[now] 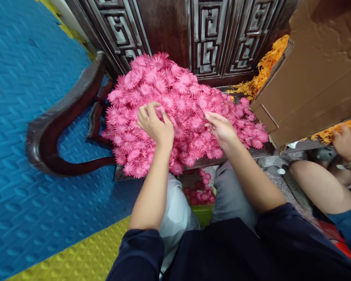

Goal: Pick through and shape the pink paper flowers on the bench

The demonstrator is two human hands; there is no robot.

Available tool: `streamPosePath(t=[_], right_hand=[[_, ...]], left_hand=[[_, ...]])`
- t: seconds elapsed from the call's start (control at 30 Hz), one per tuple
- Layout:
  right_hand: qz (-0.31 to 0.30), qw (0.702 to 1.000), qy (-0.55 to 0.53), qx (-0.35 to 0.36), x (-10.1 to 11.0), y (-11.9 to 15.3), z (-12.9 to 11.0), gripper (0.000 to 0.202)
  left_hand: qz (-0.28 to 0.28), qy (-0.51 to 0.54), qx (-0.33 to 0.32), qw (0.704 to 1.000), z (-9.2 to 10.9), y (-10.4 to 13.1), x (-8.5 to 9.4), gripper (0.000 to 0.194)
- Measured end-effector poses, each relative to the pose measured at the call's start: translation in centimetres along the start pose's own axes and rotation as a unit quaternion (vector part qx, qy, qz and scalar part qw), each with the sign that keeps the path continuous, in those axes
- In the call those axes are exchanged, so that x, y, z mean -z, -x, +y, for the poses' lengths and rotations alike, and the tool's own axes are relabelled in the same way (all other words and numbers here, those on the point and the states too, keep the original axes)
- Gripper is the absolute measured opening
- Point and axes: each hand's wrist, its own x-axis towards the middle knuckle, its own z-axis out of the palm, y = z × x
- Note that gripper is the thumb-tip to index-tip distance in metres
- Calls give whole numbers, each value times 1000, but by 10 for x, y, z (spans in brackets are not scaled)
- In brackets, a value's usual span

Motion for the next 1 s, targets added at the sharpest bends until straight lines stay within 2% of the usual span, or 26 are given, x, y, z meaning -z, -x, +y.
streamPosePath(t=[0.1,0.2,0.3,0.37,0.57,1.0], right_hand=[[0,1000,5,7,1,-1,2,21],[-22,1000,9,5,-1,-1,2,22],[-50,999,-1,-5,-4,2,1,21],[-68,998,-9,-15,-7,4,0,19],[-87,996,0,-21,-7,6,-1,17],[-86,996,38,-1,-7,8,-4,17]], left_hand=[[-30,43,-31,998,14,10,2,16],[-100,65,-76,990,25,19,5,15],[-171,87,-120,974,31,26,4,8],[-194,107,-119,968,32,29,1,8],[-209,148,-81,963,31,29,-3,6],[-204,158,-99,961,30,27,-2,5]])
